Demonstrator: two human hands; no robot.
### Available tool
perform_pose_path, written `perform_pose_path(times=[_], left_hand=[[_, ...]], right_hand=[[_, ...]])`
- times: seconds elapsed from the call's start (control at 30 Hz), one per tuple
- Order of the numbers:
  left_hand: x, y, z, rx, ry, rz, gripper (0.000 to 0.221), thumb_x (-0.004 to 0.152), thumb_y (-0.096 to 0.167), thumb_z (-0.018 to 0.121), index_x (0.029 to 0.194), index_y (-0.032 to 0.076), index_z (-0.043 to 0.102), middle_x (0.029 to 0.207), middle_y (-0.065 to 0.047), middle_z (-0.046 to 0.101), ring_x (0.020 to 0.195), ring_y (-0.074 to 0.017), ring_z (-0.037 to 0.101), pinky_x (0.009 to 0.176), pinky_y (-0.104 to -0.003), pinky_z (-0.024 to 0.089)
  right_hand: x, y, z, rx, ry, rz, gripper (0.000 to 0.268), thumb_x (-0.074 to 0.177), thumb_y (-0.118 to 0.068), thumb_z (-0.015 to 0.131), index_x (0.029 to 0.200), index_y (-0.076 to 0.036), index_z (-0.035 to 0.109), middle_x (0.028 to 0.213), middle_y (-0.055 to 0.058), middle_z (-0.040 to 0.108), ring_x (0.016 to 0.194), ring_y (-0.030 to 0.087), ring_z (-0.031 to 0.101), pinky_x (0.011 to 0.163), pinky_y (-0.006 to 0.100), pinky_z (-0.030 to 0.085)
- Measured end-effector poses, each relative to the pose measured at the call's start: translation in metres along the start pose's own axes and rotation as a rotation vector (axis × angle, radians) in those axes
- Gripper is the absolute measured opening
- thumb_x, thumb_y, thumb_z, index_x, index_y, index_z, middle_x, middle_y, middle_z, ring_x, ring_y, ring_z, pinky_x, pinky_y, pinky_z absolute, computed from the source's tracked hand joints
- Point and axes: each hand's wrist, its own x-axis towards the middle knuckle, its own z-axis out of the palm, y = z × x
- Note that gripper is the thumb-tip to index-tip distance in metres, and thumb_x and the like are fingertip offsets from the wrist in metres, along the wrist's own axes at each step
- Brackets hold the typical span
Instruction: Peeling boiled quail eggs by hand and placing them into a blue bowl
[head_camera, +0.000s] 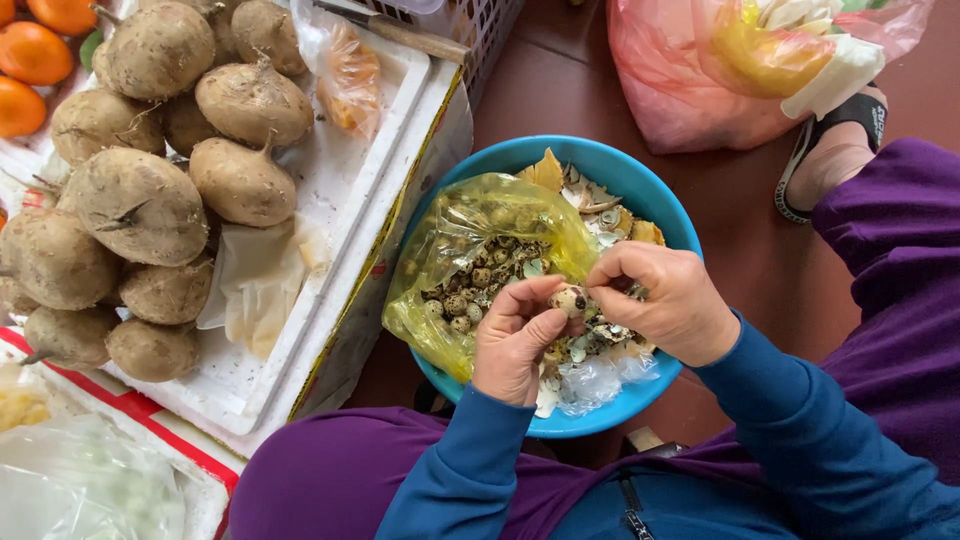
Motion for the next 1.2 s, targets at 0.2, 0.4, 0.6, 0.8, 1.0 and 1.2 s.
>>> perform_pose_path(times=[0.2, 0.4, 0.6, 0.8, 1.0, 1.2], left_hand=[[0.001, 0.004, 0.003, -0.197, -0.060, -0.075, 0.035, 0.088, -0.003, 0.075, 0.121, -0.008, 0.065, 0.110, -0.031, 0.071, 0.087, -0.0375, 0.076, 0.076, -0.045, 0.068], [0.002, -0.003, 0.015, -0.186, -0.079, -0.064, 0.033, 0.083, -0.008, 0.077, 0.113, -0.007, 0.063, 0.114, -0.031, 0.068, 0.094, -0.0399, 0.075, 0.085, -0.050, 0.067], [0.001, -0.014, 0.036, 0.102, -0.163, 0.034, 0.050, 0.079, -0.007, 0.082, 0.127, -0.004, 0.066, 0.116, -0.016, 0.070, 0.101, -0.0217, 0.072, 0.091, -0.036, 0.065], [0.000, -0.008, 0.061, 0.500, -0.192, 0.311, 0.036, 0.079, 0.001, 0.087, 0.113, 0.001, 0.073, 0.117, -0.013, 0.070, 0.106, -0.0213, 0.071, 0.094, -0.033, 0.060], [-0.009, -0.001, 0.071, 0.920, -0.191, 0.623, 0.029, 0.080, 0.000, 0.086, 0.106, 0.006, 0.073, 0.109, -0.011, 0.072, 0.100, -0.0263, 0.073, 0.084, -0.035, 0.063], [-0.005, -0.012, 0.069, 1.113, -0.191, 0.823, 0.023, 0.084, 0.007, 0.084, 0.103, 0.012, 0.071, 0.107, -0.006, 0.073, 0.097, -0.0269, 0.072, 0.082, -0.037, 0.062]], right_hand=[[-0.010, 0.015, -0.013, -0.099, -0.020, 0.070, 0.009, 0.081, 0.001, 0.076, 0.082, -0.005, 0.070, 0.073, 0.011, 0.066, 0.063, 0.026, 0.065, 0.060, 0.036, 0.055], [-0.026, 0.018, -0.029, -0.076, -0.045, 0.156, 0.011, 0.079, -0.001, 0.075, 0.084, -0.008, 0.070, 0.077, 0.011, 0.066, 0.066, 0.025, 0.065, 0.062, 0.037, 0.056], [-0.039, -0.002, -0.041, 0.087, 0.026, 0.301, 0.007, 0.080, -0.008, 0.078, 0.087, -0.009, 0.079, 0.065, 0.005, 0.069, 0.059, 0.013, 0.062, 0.057, 0.028, 0.056], [-0.044, 0.010, -0.046, 0.113, 0.050, 0.305, 0.010, 0.081, -0.009, 0.080, 0.091, -0.007, 0.082, 0.065, 0.007, 0.069, 0.059, 0.012, 0.061, 0.056, 0.027, 0.053], [-0.046, 0.018, -0.050, 0.143, 0.035, 0.250, 0.011, 0.082, -0.005, 0.077, 0.092, -0.007, 0.082, 0.070, 0.007, 0.071, 0.059, 0.012, 0.064, 0.056, 0.026, 0.053], [-0.045, 0.018, -0.052, 0.121, 0.030, 0.214, 0.015, 0.079, -0.001, 0.074, 0.090, -0.006, 0.082, 0.072, 0.011, 0.071, 0.061, 0.015, 0.065, 0.055, 0.029, 0.053]])
